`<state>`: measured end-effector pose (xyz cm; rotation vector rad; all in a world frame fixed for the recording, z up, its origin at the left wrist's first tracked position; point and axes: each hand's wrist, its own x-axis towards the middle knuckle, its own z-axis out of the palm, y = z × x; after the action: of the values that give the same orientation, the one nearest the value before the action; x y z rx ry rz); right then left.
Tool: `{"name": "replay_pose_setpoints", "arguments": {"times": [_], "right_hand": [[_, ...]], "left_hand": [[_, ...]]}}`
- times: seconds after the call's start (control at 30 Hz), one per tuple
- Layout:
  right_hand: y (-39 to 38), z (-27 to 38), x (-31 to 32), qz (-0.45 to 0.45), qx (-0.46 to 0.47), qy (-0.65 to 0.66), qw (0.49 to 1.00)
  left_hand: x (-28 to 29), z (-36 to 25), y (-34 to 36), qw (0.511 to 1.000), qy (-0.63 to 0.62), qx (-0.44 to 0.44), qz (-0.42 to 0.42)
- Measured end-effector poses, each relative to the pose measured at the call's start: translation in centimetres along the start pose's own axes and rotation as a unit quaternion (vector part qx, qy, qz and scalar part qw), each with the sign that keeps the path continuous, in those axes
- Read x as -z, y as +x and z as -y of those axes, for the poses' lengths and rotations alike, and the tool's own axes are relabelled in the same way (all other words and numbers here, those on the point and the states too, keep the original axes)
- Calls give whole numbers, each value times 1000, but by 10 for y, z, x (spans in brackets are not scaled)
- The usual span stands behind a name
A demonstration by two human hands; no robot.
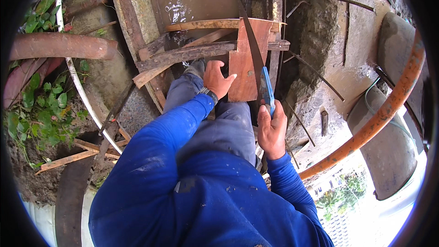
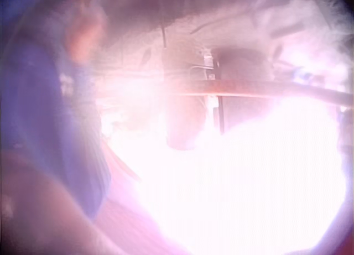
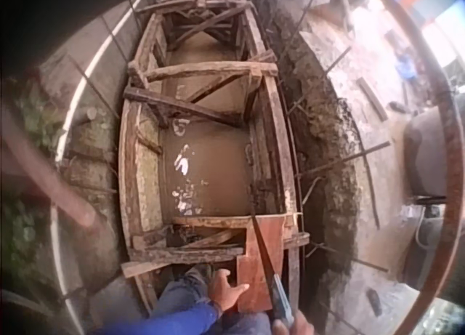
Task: The person uses a hand saw to cut a rectangular wooden plank placed on a makeshift wooden support. After sawing, the person removes the cut piece and sets it aside, then picks up another plank and repeats the sawing process.
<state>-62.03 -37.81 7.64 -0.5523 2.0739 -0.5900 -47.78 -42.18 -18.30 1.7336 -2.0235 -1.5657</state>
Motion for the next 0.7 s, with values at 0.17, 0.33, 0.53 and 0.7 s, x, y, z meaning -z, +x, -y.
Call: {"name": "replay_pose_setpoints", "arguments": {"times": [0.17,0.33,0.53,0.7], "right_hand": [[1,-9,-2,20,2,36,999],[-10,-24,-2,20,10,17,1000],[-26,-46,-8,36,41,-26,998],[-31,-42,-14,61,68,-8,996]], "left_hand": [[-83,38,14,958,-211,179,80],[-95,43,-24,964,-181,190,45],[-92,34,-53,970,-86,219,64],[-93,22,-54,962,-79,251,72]]}}
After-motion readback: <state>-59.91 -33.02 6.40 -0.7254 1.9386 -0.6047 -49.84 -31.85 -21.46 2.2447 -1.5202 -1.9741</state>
